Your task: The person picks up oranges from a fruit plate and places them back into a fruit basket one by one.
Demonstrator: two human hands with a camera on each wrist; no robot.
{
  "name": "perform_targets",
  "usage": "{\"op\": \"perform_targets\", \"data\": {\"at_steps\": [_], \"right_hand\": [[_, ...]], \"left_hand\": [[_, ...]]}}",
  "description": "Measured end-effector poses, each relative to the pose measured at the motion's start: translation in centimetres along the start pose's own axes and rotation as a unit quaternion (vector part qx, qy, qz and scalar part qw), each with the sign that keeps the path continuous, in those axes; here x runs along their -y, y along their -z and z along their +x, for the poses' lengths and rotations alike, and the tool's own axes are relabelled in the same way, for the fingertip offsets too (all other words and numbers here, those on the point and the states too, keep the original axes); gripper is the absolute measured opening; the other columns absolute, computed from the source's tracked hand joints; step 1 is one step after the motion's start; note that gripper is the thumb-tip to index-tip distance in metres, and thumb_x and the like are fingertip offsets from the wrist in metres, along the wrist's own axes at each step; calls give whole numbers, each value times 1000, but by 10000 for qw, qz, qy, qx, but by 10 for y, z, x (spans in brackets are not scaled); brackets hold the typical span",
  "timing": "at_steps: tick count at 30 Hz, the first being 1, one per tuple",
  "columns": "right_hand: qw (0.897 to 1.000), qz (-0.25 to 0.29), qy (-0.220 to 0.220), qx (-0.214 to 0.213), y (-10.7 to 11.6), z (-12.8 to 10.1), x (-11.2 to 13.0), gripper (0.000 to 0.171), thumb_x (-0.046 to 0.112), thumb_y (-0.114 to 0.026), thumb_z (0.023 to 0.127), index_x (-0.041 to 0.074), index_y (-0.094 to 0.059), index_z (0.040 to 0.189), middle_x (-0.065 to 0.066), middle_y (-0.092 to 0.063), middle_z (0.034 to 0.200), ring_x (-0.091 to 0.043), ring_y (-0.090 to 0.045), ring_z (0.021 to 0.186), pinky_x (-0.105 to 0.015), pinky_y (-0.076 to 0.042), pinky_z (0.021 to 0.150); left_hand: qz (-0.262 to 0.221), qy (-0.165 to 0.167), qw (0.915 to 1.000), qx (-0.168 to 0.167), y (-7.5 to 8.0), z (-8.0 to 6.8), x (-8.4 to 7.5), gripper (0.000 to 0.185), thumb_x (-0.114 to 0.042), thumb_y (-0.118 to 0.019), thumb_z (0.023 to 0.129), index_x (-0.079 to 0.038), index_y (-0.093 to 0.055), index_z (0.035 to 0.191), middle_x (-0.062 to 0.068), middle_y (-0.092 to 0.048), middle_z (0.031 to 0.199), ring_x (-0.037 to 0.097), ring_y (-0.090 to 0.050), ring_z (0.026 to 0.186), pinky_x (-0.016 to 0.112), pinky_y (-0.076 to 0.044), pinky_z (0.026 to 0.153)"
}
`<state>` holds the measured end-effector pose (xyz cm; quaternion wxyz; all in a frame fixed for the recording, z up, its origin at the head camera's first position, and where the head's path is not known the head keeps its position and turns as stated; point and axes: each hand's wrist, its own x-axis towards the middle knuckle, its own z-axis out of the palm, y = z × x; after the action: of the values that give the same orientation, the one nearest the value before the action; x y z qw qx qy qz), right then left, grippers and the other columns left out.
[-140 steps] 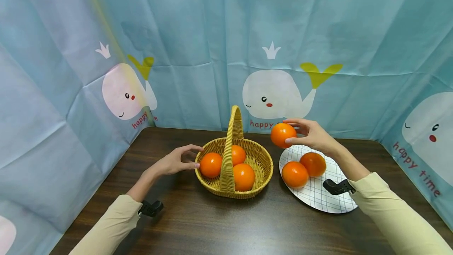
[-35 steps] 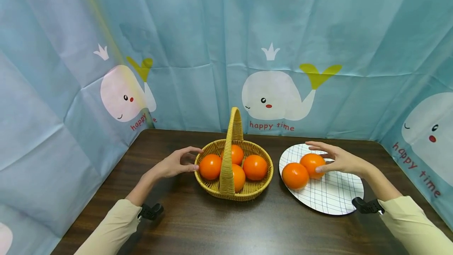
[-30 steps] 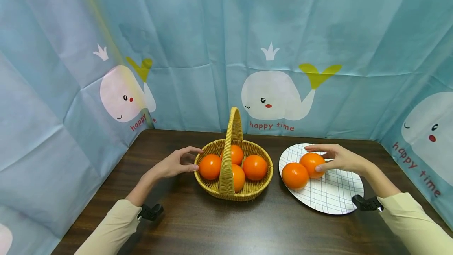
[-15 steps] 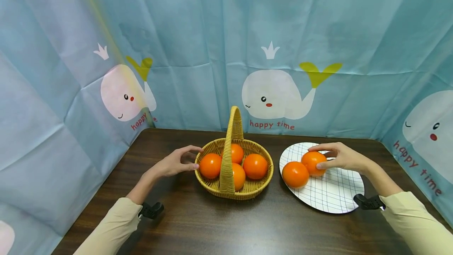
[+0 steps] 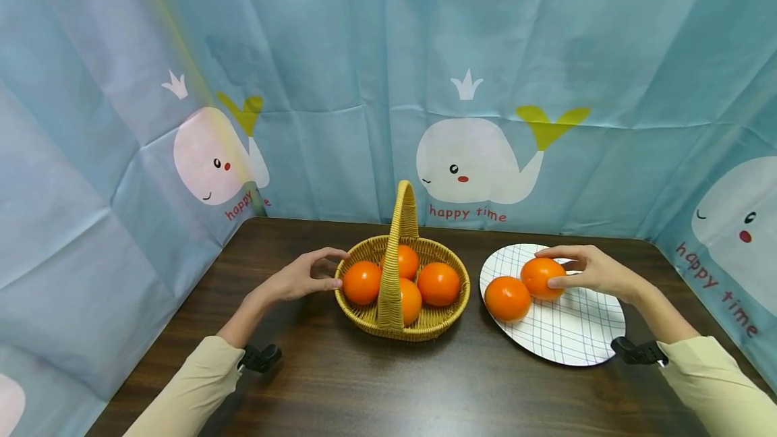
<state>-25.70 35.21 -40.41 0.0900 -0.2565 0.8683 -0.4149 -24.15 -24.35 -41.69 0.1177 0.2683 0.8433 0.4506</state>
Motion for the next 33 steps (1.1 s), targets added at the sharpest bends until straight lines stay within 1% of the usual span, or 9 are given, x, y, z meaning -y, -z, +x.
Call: {"op": "perform_targets", "data": {"at_steps": [6,12,15,20,25,28,33], "right_hand": [[9989,267,129,-374,-3,-3,-2,51,10,-77,93,1,-59,140,-20,-58,136,-28,-67,105,-33,-57,84],[9951,-26,184,-966,-1,1,11,52,14,-76,95,4,-57,142,-17,-60,134,-21,-68,102,-27,-55,82],[9935,-23,223,-1112,0,6,21,53,14,-75,95,4,-56,144,-18,-59,135,-20,-68,101,-26,-55,82],[9937,161,280,-1070,-2,18,36,54,14,-75,95,4,-56,144,-18,-56,139,-19,-67,105,-29,-56,82],[9938,295,447,-973,-7,34,50,53,12,-77,94,4,-58,142,-17,-56,139,-22,-67,107,-32,-58,81],[9936,341,613,-891,-10,45,57,53,11,-77,93,4,-57,143,-17,-56,139,-24,-67,107,-32,-58,81],[9923,577,801,-747,-20,61,66,53,8,-77,92,4,-58,142,-16,-55,141,-28,-66,109,-34,-58,82]], "left_hand": [[-2,4,10000,15,-1,0,0,55,-20,-74,96,-7,-52,145,17,-48,147,40,-53,126,43,-54,93],[5,28,10000,8,-1,-1,0,55,-19,-74,96,-8,-52,144,16,-48,147,40,-52,126,44,-53,94],[14,-3,10000,0,0,-1,0,54,-18,-74,96,-6,-52,144,17,-48,147,41,-52,126,45,-53,95],[-16,-100,9999,16,0,0,1,53,-17,-73,97,-4,-51,144,20,-48,146,42,-52,126,46,-53,94],[-5,-108,9999,37,0,0,0,53,-17,-73,97,-4,-51,144,20,-48,146,42,-52,126,46,-53,94],[6,-53,10000,30,0,0,0,54,-18,-74,96,-6,-52,144,18,-48,147,41,-53,126,45,-53,94],[-7,-7,10000,55,0,1,1,54,-18,-74,96,-8,-52,145,16,-48,147,39,-53,126,43,-53,94]]}}
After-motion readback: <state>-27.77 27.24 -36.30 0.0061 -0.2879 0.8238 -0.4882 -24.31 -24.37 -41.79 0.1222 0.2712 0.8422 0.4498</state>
